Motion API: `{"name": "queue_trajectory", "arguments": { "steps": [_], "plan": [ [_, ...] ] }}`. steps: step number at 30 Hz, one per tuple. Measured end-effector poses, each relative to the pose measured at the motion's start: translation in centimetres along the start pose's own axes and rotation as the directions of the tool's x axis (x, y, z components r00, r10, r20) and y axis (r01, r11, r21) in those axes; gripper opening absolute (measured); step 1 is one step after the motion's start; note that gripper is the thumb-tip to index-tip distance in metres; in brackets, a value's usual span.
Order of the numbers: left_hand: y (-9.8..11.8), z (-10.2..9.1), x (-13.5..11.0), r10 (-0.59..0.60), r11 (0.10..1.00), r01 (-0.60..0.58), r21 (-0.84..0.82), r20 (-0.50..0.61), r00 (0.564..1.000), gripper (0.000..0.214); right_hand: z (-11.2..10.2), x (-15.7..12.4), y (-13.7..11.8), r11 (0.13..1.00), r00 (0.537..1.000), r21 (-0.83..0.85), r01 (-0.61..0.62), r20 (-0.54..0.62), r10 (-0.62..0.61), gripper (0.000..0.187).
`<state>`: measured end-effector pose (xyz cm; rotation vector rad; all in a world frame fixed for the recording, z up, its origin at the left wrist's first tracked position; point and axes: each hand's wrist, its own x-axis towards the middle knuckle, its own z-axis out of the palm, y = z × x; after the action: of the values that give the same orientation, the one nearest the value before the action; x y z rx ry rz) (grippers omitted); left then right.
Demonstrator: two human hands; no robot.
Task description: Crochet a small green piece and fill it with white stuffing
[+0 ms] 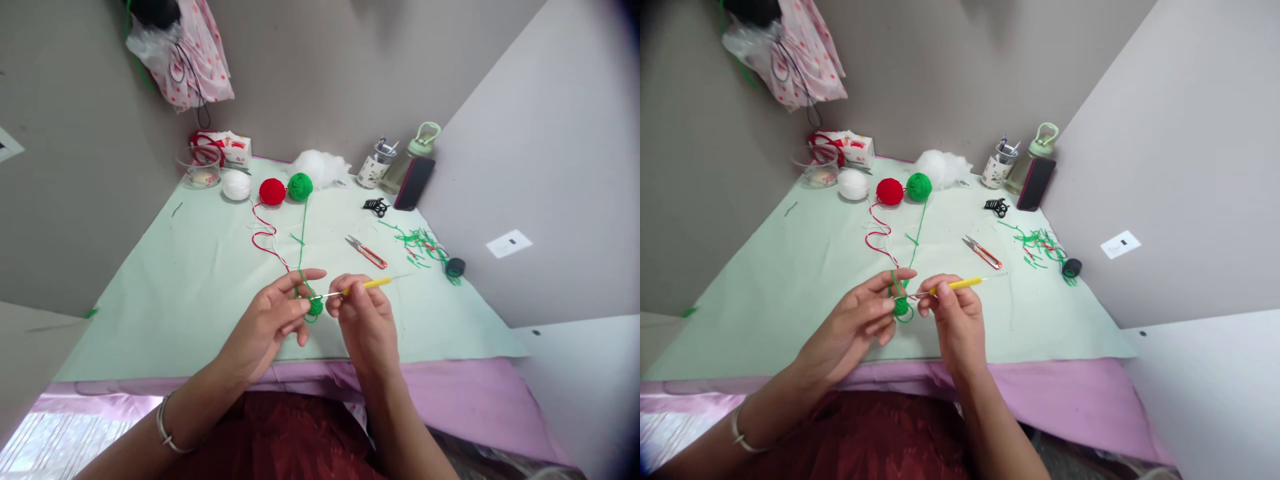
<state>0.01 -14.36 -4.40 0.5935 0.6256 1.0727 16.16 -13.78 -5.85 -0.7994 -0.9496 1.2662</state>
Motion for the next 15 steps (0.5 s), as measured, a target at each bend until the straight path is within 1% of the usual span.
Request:
{"name": "queue_trajectory", "arguments": {
  "steps": [2, 4, 7, 9, 12, 15],
  "plan": [
    [-0.3, 0.0, -0.1, 0.053, 0.994, -0.054, 0.096, 0.015, 0.998, 0.037, 0.0, -0.3, 0.2, 0.988, 0.995, -0.121, 0.093, 0.049, -0.088, 0.019],
    [-0.5, -0.1, -0.2, 0.085, 0.981, -0.084, 0.176, 0.002, 0.996, 0.038, -0.1, -0.5, 0.3, 0.971, 0.988, -0.188, 0.15, 0.062, -0.14, 0.017],
    [-0.5, -0.4, -0.2, 0.107, 0.964, -0.088, 0.251, -0.063, 0.992, 0.034, -0.1, -0.3, 0.1, 0.973, 0.99, -0.184, 0.14, 0.007, -0.141, 0.02],
    [-0.4, -0.6, -0.3, 0.105, 0.957, -0.078, 0.279, -0.085, 0.991, 0.032, -0.1, -0.1, -0.1, 0.976, 0.991, -0.172, 0.133, -0.006, -0.136, 0.024],
    [-0.2, -0.6, -0.4, 0.105, 0.951, -0.074, 0.3, -0.088, 0.991, 0.031, -0.1, -0.1, -0.5, 0.971, 0.988, -0.182, 0.154, 0.02, -0.153, 0.027],
    [-0.1, -0.6, -0.5, 0.139, 0.942, -0.102, 0.32, -0.093, 0.986, 0.031, 0.0, -0.6, -0.8, 0.929, 0.972, -0.288, 0.233, 0.059, -0.225, 0.026]
  ]
}}
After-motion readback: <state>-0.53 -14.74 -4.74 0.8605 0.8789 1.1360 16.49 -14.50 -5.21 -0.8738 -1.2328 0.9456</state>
